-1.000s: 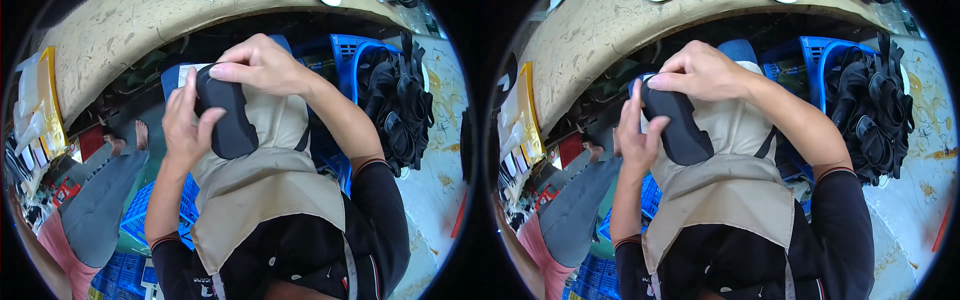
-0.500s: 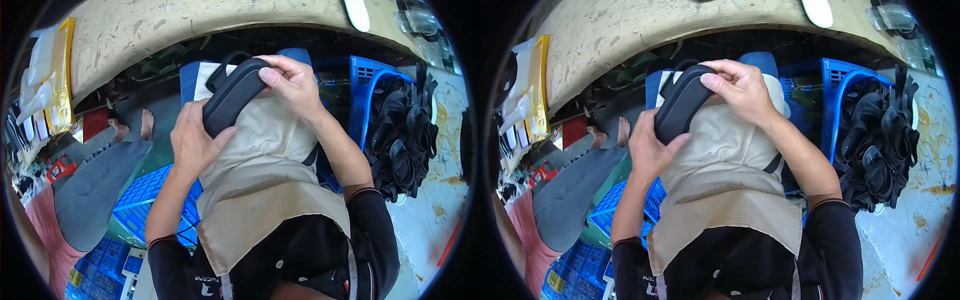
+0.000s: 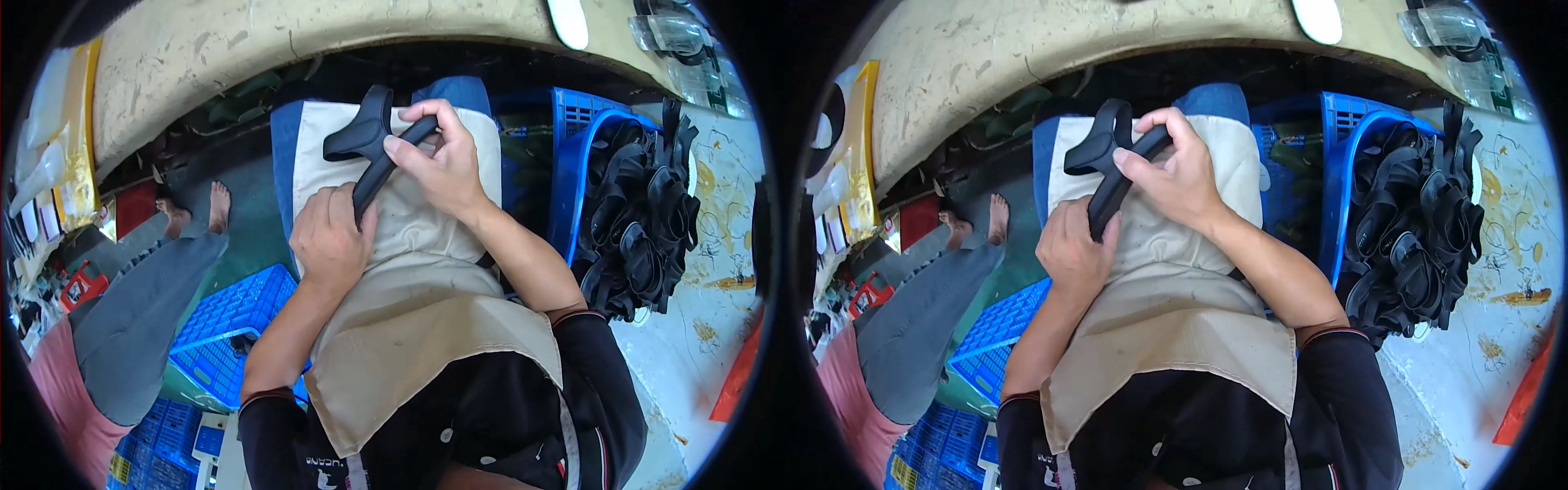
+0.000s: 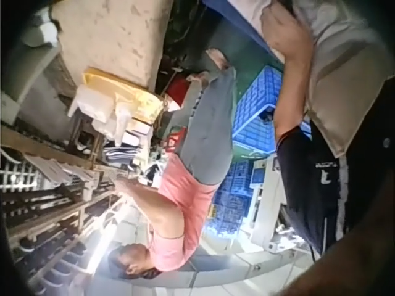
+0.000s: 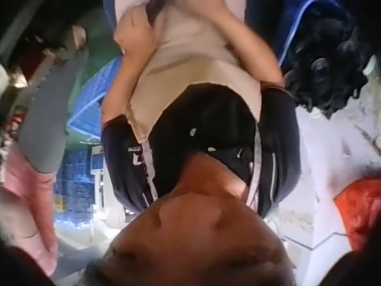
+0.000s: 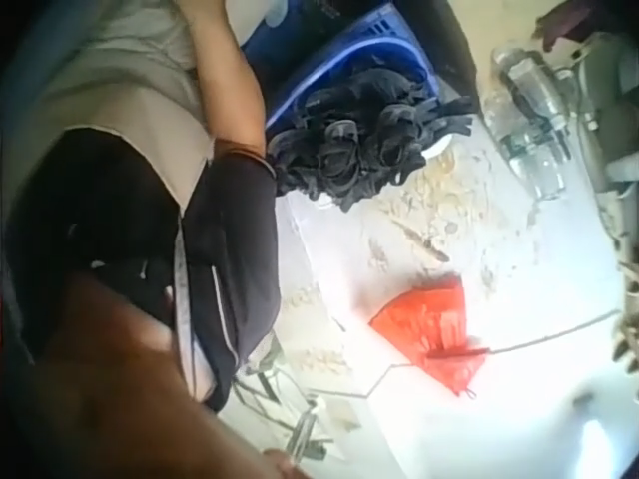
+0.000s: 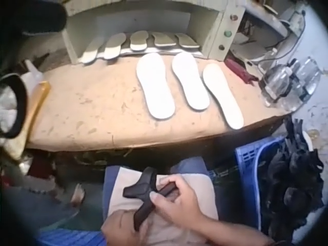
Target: Inspecting and assembling shoe soles and uppers at a factory workstation.
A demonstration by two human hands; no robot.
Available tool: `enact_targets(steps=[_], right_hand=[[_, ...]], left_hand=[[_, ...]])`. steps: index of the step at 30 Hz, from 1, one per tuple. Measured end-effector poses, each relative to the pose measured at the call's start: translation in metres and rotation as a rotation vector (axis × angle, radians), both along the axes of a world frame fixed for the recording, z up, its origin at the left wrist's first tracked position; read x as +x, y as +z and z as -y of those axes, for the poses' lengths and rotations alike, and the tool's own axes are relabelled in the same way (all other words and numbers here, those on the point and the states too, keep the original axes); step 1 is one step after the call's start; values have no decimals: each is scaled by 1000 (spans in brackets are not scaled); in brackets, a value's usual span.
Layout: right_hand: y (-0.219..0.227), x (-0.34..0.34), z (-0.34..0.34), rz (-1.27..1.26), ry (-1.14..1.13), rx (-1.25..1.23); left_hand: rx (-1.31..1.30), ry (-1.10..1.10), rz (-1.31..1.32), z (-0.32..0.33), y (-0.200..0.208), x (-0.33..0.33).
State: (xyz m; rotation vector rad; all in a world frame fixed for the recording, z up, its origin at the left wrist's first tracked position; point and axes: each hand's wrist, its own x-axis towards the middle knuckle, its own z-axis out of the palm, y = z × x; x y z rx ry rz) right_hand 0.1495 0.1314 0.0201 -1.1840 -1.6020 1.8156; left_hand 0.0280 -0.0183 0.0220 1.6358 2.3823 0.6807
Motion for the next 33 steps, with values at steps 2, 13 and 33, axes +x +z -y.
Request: enact_targets(steps=[2,13,33], right_hand=[[4,-5,-7,-33,-16,-60],[63,-29,60,-716,589,809],[-12,-56,-10,-439,501,293]], left_hand=[[143,5,69,-1,7,-14],[600,859,1975,44,77,-41],[27,498,2066,47,31,-12]])
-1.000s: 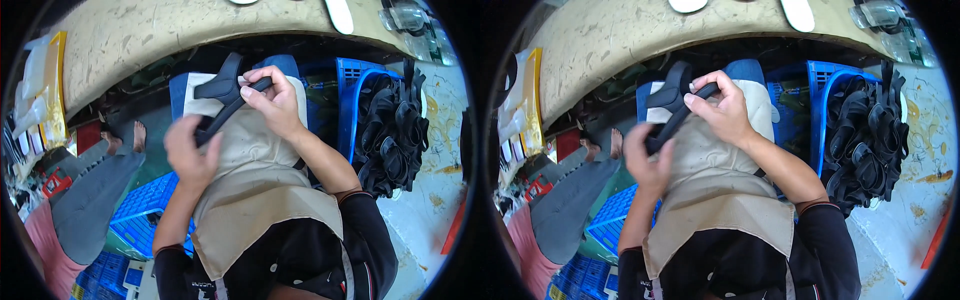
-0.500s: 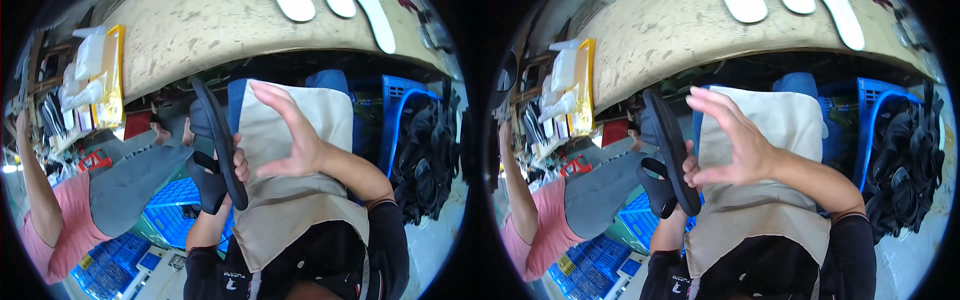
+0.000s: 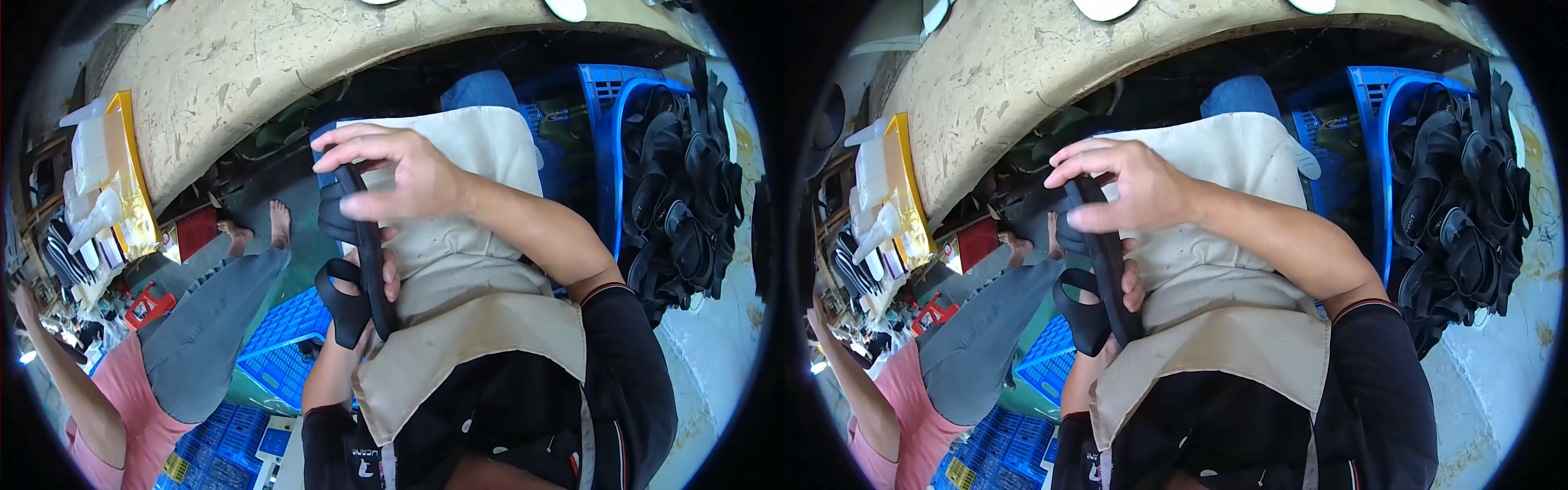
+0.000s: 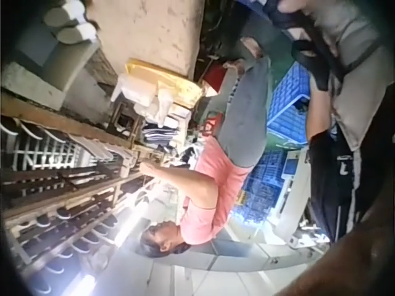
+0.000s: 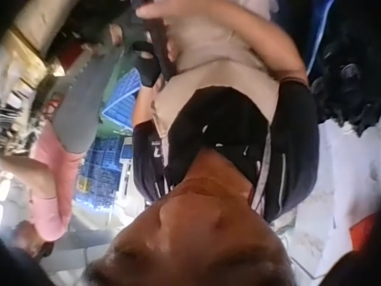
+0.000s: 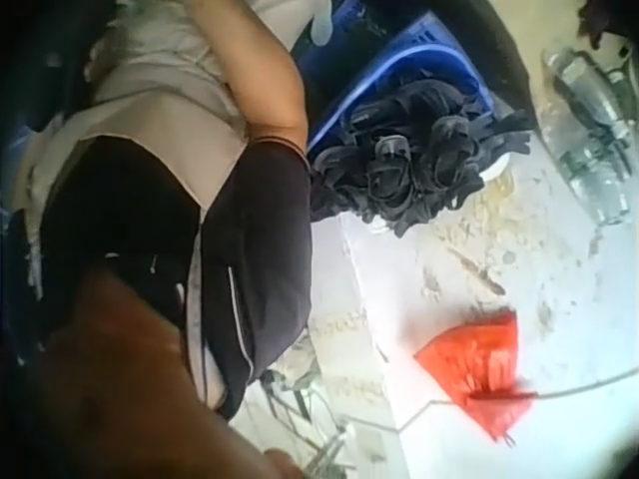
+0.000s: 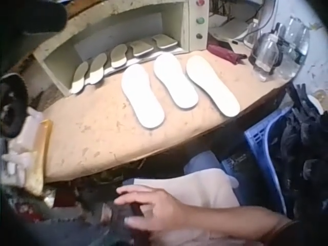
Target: Inspecting and assembling shoe soles and uppers at a factory workstation.
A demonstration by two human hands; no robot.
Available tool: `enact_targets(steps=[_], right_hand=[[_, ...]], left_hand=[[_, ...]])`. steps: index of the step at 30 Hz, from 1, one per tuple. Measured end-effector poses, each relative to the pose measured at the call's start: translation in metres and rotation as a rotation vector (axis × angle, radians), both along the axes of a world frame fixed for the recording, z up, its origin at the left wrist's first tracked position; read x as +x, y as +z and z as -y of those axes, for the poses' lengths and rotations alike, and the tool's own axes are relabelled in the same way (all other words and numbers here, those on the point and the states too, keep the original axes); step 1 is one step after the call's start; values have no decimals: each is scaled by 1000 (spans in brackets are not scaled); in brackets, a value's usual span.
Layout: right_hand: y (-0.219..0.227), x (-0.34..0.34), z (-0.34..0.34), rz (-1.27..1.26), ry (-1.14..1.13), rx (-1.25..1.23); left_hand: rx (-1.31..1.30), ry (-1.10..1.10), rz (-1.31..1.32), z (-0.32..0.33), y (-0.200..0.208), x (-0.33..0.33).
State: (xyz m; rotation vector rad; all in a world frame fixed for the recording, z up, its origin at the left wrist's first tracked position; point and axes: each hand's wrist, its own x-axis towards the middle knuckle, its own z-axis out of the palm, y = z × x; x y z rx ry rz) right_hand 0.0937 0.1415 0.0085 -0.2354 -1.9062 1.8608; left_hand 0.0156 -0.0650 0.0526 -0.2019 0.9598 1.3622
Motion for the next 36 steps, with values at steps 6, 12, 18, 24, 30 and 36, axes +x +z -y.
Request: enact_targets(steps=[6,12,18,24,30,36], right_hand=[[-5,0,18,109,-85,-355],[3,29,72,276,59,-392],[54,26,69,489,408,-435],[-9,22,102,162,-64,497],[-4,37,43,465,64,9],[2,61,23,506,-115,-33]], left_hand=[[20,35,164,0,-7,-1],[315,232,94,-17,-11,9],[-322,303,43,49,-26,0],[-351,497,19,114,-77,-93],[-264,849,548,223,-124,-158],[-392,1062,1143,124,-214,-126]])
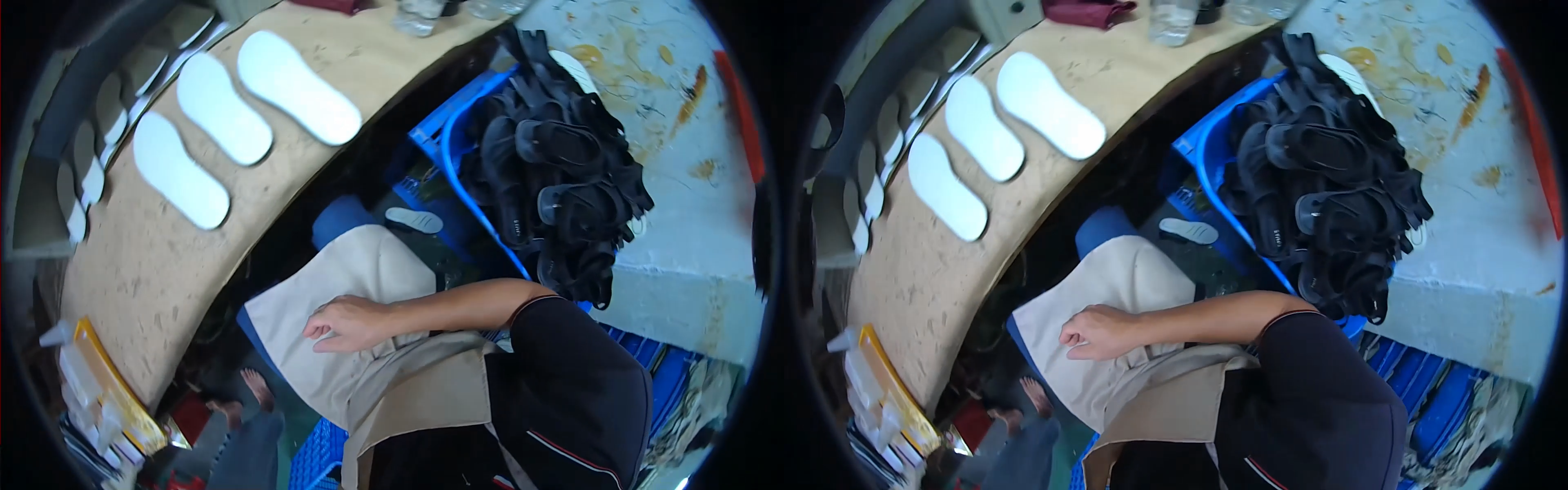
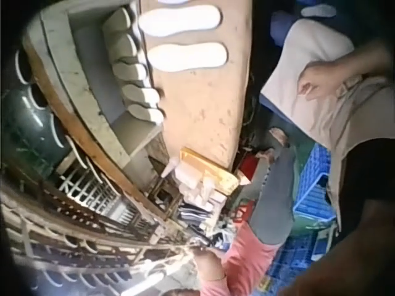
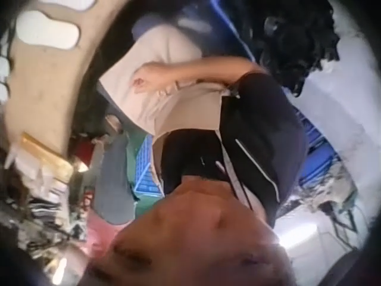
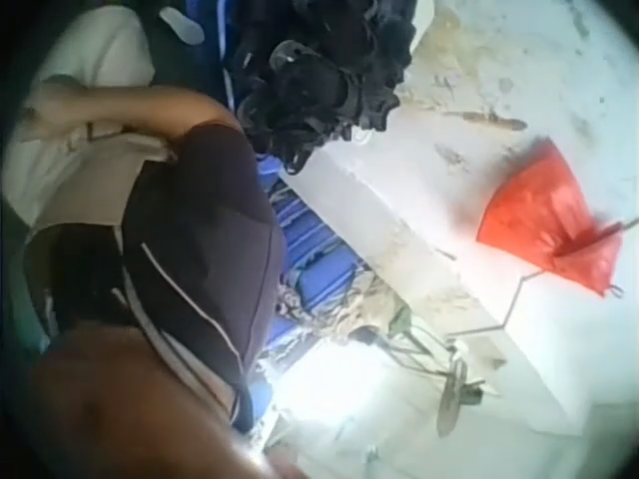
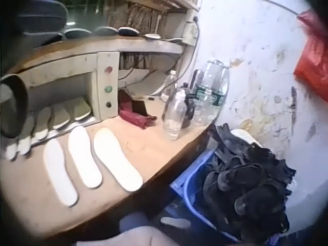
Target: Inspecting and assembling shoe soles and uppers at a factory workstation.
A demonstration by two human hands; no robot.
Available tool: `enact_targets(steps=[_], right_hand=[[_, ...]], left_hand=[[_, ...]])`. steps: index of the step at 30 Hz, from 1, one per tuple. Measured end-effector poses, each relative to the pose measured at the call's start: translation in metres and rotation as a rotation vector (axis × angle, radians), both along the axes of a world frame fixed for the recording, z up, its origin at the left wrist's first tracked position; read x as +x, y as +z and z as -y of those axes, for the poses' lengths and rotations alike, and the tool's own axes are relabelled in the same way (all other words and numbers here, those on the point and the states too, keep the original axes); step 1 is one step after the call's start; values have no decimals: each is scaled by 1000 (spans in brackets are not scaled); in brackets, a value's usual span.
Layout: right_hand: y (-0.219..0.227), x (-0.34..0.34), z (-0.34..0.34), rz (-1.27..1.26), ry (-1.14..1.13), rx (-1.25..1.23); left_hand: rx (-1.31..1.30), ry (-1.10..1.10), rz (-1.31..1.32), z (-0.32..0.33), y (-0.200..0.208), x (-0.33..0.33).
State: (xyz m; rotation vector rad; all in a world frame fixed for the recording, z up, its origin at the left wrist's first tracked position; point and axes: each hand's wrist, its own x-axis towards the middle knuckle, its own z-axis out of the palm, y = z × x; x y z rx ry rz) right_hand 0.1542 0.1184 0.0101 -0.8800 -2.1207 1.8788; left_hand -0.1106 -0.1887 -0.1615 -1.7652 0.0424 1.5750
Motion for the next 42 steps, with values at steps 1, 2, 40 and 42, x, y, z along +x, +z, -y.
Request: enact_targets(steps=[1,2,40,42], right_hand=[[-2,0,0,-11,-4,-3],[4,-7,5,-37,17,-27],[214,375,-87,255,-1652,1231],[244,408,-77,-598,-1447,957]], left_hand=[[-18,72,80,-5,-7,9],[-54,171,144,10,-4,15],[-307,1504,2940,-286,246,111],[-682,1512,2875,-308,254,149]])
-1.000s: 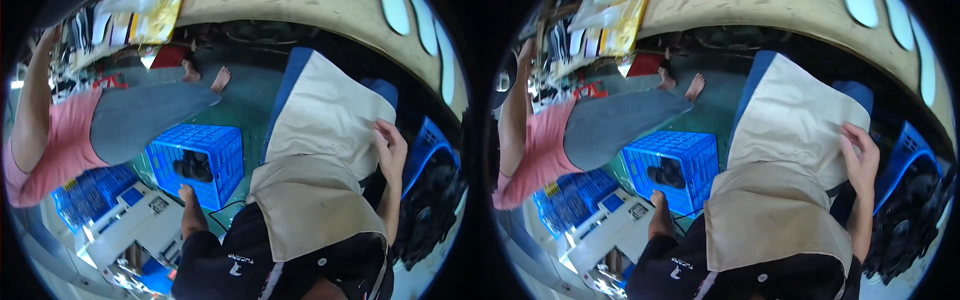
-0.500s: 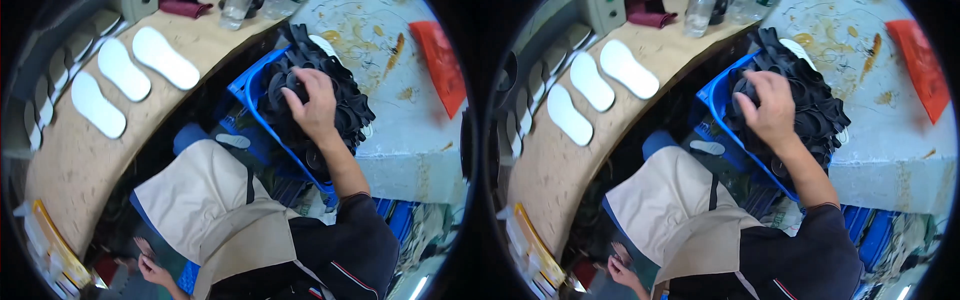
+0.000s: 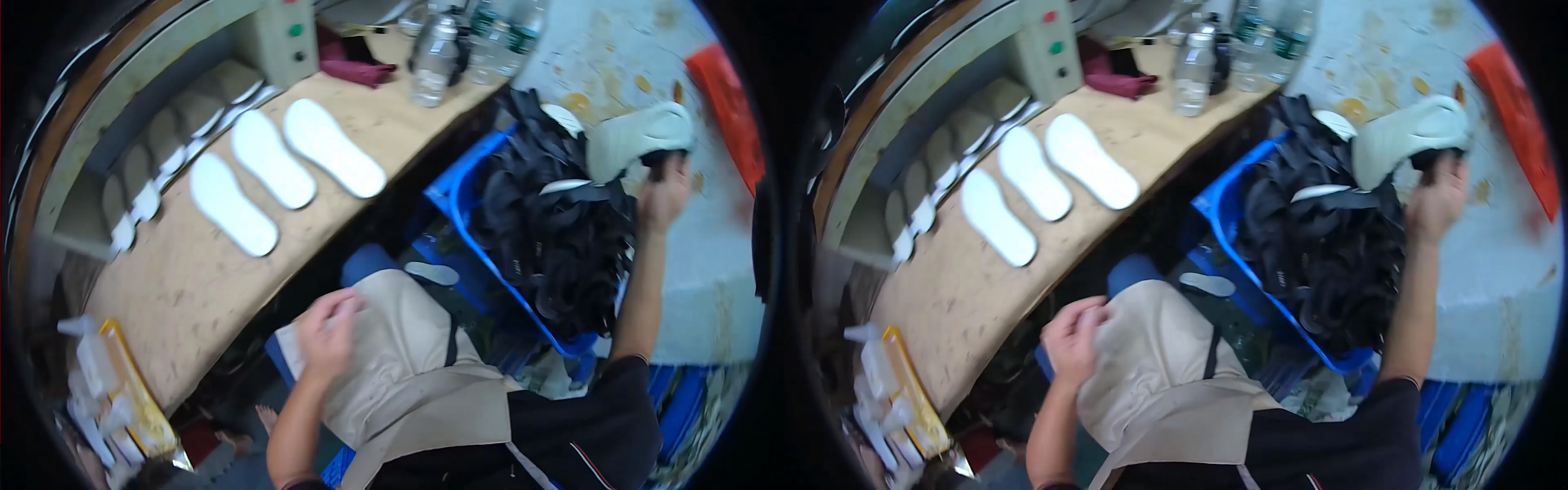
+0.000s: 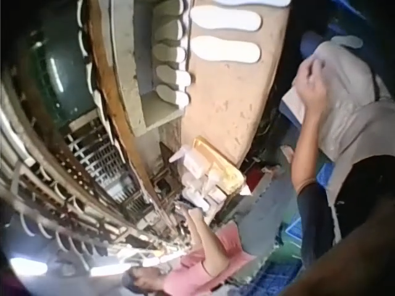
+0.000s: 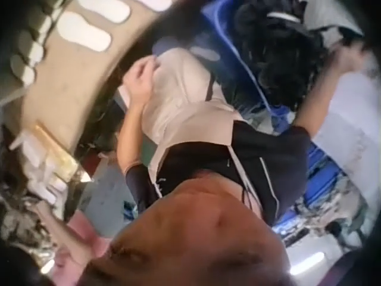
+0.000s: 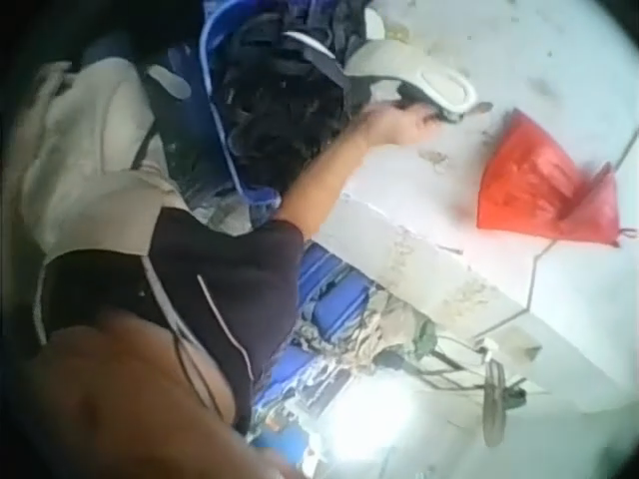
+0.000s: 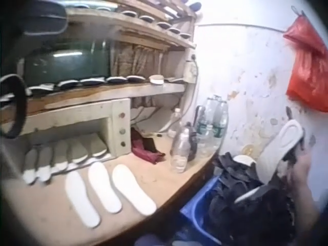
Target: Inspecting and assembling shoe soles and uppers at a factory workstation.
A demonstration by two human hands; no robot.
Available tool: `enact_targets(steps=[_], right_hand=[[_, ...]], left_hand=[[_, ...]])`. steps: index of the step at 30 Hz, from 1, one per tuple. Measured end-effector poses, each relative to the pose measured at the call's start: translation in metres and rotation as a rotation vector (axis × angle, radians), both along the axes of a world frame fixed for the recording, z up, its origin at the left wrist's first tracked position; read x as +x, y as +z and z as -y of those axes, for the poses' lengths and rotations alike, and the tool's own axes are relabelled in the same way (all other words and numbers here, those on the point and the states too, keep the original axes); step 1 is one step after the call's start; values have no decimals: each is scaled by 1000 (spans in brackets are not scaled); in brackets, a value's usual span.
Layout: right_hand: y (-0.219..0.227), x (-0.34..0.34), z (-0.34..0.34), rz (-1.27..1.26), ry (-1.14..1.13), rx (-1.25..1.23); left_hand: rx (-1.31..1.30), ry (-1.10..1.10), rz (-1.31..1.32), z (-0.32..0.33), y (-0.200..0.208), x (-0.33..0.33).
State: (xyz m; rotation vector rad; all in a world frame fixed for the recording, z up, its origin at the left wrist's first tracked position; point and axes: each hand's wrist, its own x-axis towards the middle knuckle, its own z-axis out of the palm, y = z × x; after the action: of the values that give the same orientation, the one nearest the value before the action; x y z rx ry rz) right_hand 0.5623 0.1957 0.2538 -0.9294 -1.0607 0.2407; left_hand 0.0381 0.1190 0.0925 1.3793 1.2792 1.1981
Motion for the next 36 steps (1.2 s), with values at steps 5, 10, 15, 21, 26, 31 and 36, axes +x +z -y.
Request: enact_targets(steps=[5,10,15,21,26,31,36], right_hand=[[-10,-133,-4,-187,627,-41],[-59,-230,24,118,1090,-282],[-35,-260,9,761,1406,-99],[-54,-283,-10,-353,828,-359],[-58,-295,-14,-166,938,-168],[-71,-295,-10,-102,965,-133],[-71,-294,0,-152,907,-207]], left_hand=[[-332,-468,850,-14,-7,71],[-303,-274,1608,-19,29,67],[-441,191,1454,9,1,34],[-447,549,1009,58,15,-6],[-273,705,977,84,36,-21],[-229,793,1027,84,40,-35],[-278,775,1034,88,38,-36]])
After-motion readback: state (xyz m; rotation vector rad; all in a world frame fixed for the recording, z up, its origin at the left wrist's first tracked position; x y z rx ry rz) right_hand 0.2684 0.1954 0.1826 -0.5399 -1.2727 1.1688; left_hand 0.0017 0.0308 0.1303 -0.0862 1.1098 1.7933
